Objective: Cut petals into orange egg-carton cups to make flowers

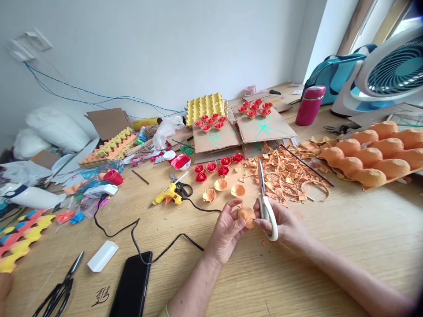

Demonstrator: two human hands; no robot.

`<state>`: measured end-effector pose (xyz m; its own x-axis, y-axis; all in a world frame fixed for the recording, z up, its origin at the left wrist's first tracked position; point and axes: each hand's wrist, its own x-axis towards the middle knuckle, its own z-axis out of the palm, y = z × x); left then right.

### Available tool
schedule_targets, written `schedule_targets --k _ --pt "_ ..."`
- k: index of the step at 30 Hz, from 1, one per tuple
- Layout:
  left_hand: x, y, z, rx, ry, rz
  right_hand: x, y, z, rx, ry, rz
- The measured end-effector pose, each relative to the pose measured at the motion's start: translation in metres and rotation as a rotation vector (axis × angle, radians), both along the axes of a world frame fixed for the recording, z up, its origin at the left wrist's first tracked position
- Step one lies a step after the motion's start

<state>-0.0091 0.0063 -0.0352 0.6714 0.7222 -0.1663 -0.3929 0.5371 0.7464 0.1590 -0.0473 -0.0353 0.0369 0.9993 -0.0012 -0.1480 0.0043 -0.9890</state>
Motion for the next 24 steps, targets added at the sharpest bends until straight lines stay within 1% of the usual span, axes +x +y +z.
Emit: schedule_targets --k 4,6,8,11,13,15,19,21,24 --pt "0.004 -0.005 0.004 0.042 0.069 0.034 -0.002 -0.002 -0.002 0.008 0.041 0.010" --pt "0.005 -0.005 0.006 0.038 0.077 0.073 -0.002 -0.004 -0.001 0.027 -0.011 0.026" --pt "0.004 -0.005 0.008 0.034 0.057 0.125 -0.002 -0.005 0.000 0.058 -0.159 0.027" --pt "0.001 -0.002 0.009 0.046 0.017 0.210 0.002 -0.007 0.003 0.116 -0.513 -0.001" --pt "-0.001 0.001 0.008 0.050 -0.006 0.241 0.005 -0.009 0.005 0.140 -0.729 0.015" --pt "-0.003 0.003 0.007 0.053 -0.021 0.263 0.008 -0.010 0.007 0.161 -0.880 0.055" --pt "-0.003 0.005 0.005 0.054 -0.058 0.305 0.008 -0.011 0.008 0.249 -1.081 0.101" --pt "-0.003 0.005 0.004 0.040 -0.072 0.318 0.008 -0.011 0.007 0.291 -1.138 0.114" --pt "-0.002 0.005 0.004 0.026 -0.078 0.337 0.007 -0.011 0.006 0.306 -1.196 0.107"
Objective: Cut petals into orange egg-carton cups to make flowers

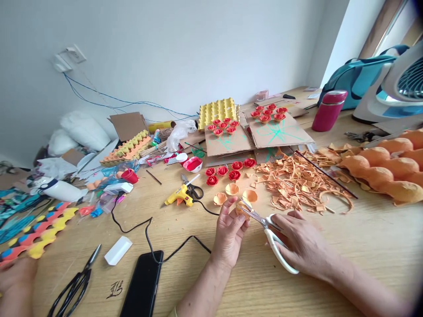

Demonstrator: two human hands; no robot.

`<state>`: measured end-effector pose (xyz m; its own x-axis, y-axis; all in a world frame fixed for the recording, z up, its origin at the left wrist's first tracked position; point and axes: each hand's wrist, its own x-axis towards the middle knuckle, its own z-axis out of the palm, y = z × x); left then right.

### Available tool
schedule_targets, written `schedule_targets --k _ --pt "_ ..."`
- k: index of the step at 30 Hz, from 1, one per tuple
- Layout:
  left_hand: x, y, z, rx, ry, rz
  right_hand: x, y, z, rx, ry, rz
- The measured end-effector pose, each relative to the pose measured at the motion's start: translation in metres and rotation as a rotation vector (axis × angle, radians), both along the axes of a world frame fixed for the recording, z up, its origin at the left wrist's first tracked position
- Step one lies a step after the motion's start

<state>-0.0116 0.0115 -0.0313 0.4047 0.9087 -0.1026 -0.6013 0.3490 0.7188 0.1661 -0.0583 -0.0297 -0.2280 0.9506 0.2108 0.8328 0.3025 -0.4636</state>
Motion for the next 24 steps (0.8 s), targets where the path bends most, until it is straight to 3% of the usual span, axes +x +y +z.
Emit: schedule_targets --k 10,24 --pt "0.0027 -0.0006 0.0004 0.001 0.059 0.001 -0.0012 0.0013 -0.0010 0.044 -0.085 -0.051" --pt "0.0031 -0.0030 0.0087 0.058 0.115 -0.008 -0.0005 -0.0001 0.0045 0.010 -0.033 0.018"
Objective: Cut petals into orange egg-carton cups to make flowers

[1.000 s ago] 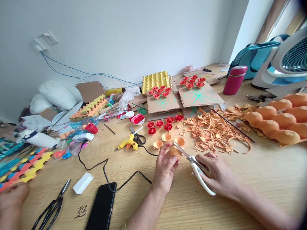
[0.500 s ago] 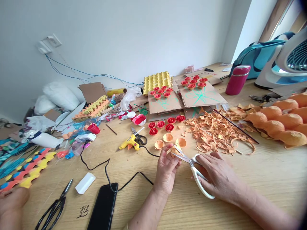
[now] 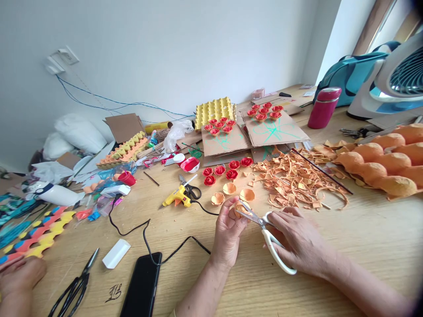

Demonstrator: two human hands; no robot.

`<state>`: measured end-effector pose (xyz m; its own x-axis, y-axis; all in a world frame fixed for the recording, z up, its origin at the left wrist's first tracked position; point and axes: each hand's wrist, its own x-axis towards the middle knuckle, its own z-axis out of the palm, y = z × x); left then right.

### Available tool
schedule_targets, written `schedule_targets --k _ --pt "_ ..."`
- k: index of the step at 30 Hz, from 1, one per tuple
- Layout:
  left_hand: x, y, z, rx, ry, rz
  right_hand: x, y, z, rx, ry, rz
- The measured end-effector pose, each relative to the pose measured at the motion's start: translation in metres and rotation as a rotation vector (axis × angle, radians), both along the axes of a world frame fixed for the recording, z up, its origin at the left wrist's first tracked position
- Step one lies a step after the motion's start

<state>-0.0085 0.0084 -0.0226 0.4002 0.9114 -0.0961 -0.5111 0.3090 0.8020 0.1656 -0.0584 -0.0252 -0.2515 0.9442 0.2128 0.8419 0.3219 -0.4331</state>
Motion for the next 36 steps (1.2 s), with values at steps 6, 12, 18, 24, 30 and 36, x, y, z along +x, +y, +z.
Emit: schedule_targets --k 6,12,18,24,30,36 --pt "-0.0010 0.0009 -0.0008 0.001 0.003 -0.002 0.0018 -0.0002 -0.0015 0.013 -0.012 0.011" --pt "-0.0017 0.0011 -0.0012 0.017 0.041 -0.001 0.0038 -0.0006 -0.0006 0.052 -0.006 0.000" --pt "-0.0019 0.0007 -0.0008 0.022 0.047 -0.001 0.0039 -0.0007 -0.0009 0.051 0.002 0.017" --pt "-0.0019 0.0006 0.0006 0.017 0.029 -0.002 0.0033 -0.0019 0.0002 0.061 0.024 0.038" --pt "-0.0019 -0.0003 0.0030 0.018 0.017 -0.012 0.0034 -0.0038 0.0031 0.109 0.015 0.048" --pt "-0.0031 -0.0021 0.0057 0.008 0.006 -0.029 0.0059 -0.0046 -0.0024 0.180 0.024 0.056"
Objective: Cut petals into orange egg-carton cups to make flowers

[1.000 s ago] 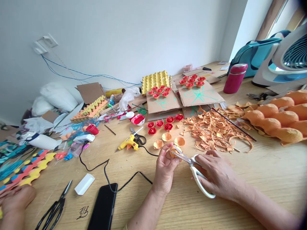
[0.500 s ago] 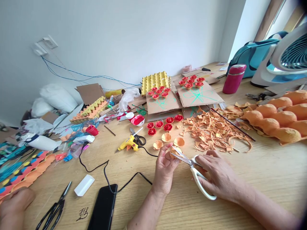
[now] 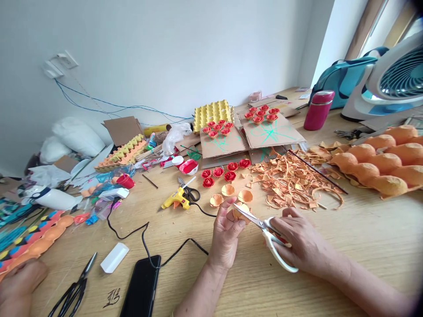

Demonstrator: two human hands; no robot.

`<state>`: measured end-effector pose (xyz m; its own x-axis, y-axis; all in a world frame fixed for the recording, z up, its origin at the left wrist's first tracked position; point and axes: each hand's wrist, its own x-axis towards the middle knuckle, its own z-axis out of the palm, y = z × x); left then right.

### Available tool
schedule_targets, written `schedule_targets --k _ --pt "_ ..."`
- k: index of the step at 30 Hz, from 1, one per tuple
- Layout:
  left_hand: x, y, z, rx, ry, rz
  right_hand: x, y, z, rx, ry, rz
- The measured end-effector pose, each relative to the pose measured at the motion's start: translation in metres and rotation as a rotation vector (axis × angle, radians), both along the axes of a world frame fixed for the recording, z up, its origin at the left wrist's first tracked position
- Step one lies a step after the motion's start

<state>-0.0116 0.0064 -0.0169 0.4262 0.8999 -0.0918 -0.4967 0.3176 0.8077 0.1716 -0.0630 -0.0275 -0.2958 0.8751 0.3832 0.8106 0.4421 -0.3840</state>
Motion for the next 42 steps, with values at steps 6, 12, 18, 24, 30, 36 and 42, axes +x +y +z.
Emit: schedule_targets --k 6,12,18,24,30,36,42 --pt "-0.001 0.001 -0.004 -0.002 -0.010 -0.007 0.001 0.004 -0.005 -0.119 0.154 -0.083" --pt "0.000 0.000 -0.005 0.008 -0.011 -0.027 0.002 0.007 -0.005 -0.265 0.461 -0.142" --pt "0.004 -0.003 -0.010 0.015 0.026 -0.082 -0.002 0.012 -0.005 -0.386 0.900 0.014" --pt "0.007 -0.006 -0.014 0.076 0.082 -0.180 -0.011 0.014 -0.010 -0.472 1.235 0.038" --pt "0.006 -0.006 -0.011 0.031 0.058 -0.207 -0.012 0.012 -0.014 -0.498 1.203 0.042" --pt "0.006 -0.005 -0.010 -0.021 0.025 -0.206 -0.012 0.010 -0.013 -0.494 1.123 0.029" --pt "0.007 -0.005 -0.010 -0.006 0.047 -0.185 -0.012 0.008 -0.011 -0.436 0.964 -0.010"
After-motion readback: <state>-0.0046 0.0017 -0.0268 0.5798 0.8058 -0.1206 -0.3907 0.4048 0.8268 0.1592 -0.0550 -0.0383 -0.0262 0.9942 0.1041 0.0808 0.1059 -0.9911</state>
